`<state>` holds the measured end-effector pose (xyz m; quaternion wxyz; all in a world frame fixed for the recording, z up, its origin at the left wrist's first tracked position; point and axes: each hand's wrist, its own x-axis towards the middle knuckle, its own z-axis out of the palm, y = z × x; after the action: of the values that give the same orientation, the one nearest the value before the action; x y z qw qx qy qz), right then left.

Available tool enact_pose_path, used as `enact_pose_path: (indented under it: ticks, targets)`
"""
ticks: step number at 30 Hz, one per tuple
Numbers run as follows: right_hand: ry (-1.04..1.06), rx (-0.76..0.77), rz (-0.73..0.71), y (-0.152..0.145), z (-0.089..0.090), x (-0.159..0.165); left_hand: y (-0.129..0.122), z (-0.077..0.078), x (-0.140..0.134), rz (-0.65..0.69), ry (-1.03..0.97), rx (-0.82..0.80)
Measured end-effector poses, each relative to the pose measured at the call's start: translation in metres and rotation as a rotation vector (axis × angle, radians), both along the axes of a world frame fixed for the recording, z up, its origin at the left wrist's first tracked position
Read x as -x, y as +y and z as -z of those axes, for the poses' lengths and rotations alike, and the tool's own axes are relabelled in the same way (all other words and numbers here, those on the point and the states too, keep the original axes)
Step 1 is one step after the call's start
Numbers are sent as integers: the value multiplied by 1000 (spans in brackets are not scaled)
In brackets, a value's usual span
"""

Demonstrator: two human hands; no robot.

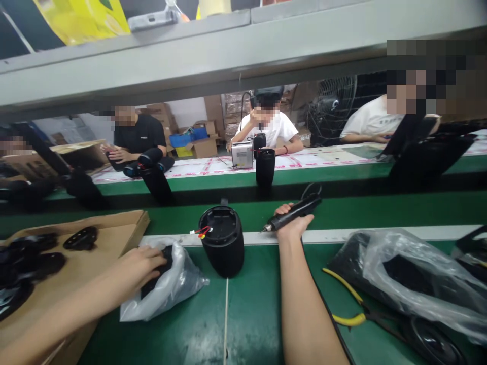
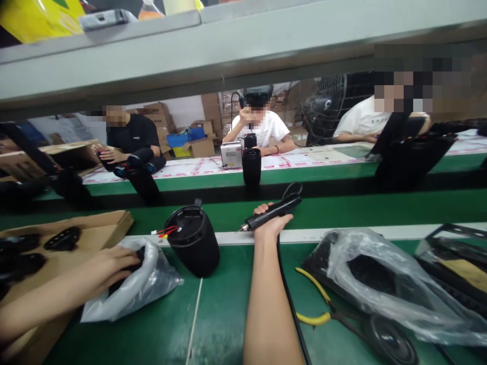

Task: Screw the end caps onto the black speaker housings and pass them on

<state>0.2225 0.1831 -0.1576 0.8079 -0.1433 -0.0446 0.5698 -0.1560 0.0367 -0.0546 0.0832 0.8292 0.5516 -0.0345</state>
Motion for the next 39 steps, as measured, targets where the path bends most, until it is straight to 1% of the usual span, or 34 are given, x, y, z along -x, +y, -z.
enact_pose_path:
  ticks: [2, 5, 11, 18, 22, 26, 32, 35, 37, 39]
  targets:
    - [88, -11, -2, -4, 1, -3, 3, 10, 1, 28, 0, -1]
    - [159, -46, 4, -10, 5, -5, 9, 15, 4, 38, 0, -25]
    - [178, -51, -39, -13, 9, -9, 8, 15, 5, 38, 2, -99]
    - [144, -3, -57, -13, 6, -8, -7, 4, -8, 61, -34, -194]
    - [125, 10, -53, -15, 3, -7, -10, 10, -1, 66, -76, -247]
    - [189, 55, -55, -20, -4, -5, -10, 16, 6, 70, -120, -276]
    - [351, 84, -53, -27, -14, -7, -11, 10, 2, 106, -129, -251]
    - [401, 77, -32, -27, -19, -10, -11, 12, 1, 125, -112, -244]
    - [420, 67, -24, -28, -30, -10, -9, 16, 1, 123, -106, -247]
    - [425, 35, -13, -32, -51, -8, -7, 18, 2, 122, -106, -249]
